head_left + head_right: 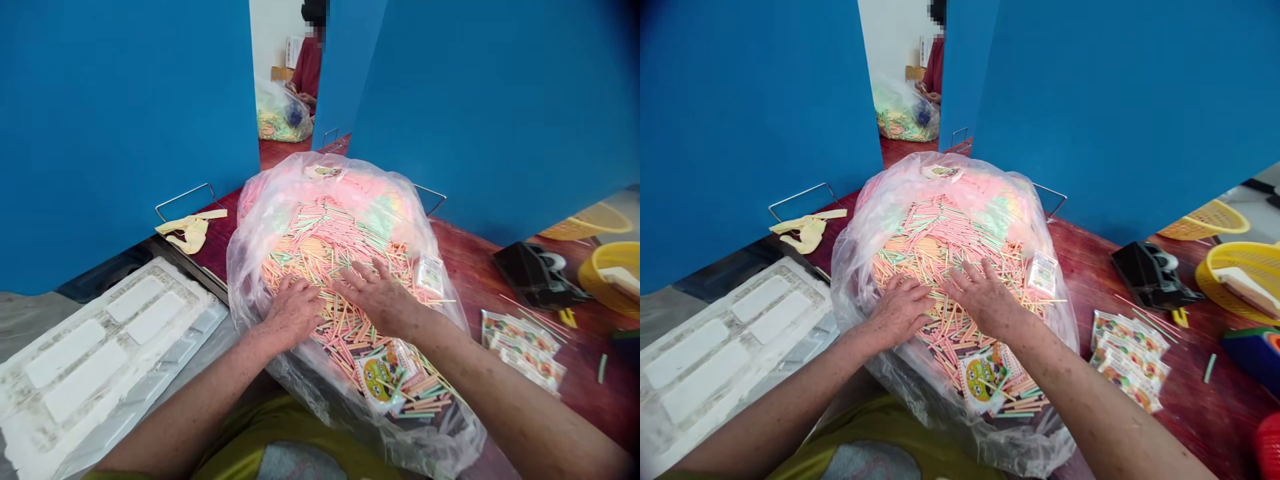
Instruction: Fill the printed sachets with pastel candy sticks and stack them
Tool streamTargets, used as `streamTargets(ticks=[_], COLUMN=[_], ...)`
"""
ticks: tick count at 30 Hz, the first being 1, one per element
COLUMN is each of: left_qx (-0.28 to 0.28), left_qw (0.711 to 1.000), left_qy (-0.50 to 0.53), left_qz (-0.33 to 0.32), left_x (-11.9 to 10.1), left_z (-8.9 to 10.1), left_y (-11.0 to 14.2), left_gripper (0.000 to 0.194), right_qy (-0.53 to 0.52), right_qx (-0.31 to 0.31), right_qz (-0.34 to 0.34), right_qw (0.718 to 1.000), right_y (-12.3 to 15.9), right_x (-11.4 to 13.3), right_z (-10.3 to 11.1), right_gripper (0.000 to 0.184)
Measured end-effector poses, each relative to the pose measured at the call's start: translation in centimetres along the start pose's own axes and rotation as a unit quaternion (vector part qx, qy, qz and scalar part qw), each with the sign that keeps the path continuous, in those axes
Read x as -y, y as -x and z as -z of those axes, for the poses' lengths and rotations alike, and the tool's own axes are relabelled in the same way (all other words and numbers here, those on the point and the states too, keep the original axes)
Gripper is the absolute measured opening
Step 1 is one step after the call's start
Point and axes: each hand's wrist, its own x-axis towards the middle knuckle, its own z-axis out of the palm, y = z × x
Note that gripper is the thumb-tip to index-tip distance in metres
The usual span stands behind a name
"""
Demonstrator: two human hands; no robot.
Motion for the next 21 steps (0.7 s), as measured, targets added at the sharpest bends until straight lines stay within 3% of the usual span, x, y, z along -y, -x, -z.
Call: streamTargets(ticks=[4,7,11,15,18,21], left_qx=[-0.007,-0.011,-0.010,0.005,-0.009,-0.086], left_qw=[1.000,1.000,1.000,1.000,1.000,0.994], left_qy=[0.002,0.008,0.009,0.013,0.028,0.052], left_qz=[0.001,0.002,0.002,-0.001,0.001,0.047], left_x=[-0.1,-0.1,-0.2,-0.1,-0.3,-1.0], left_z=[0.0,-0.1,-0.2,0.1,0.7,1.2], left_y=[0.2,0.1,0.0,0.2,0.2,-0.9], left_gripper=[0.018,0.018,0.016,0.018,0.020,0.024], right_qy=[-0.005,0.011,0.002,-0.003,-0.032,-0.124], right_qx=[0.032,-0.005,-0.036,-0.026,-0.048,-0.086], right_qz=[0.046,0.048,0.049,0.047,-0.015,-0.124], right_qw=[0.998,0.999,0.998,0.999,0.998,0.981], right_y=[-0.9,-0.2,0.4,0.0,0.3,1.0], right_x=[-0.3,-0.6,-0.6,-0.7,-1.2,-1.9], right_z=[0.1,-0.1,-1.3,-2.0,-1.3,0.2], right_gripper=[0.050,0.024,0.034,0.026,0.029,0.018])
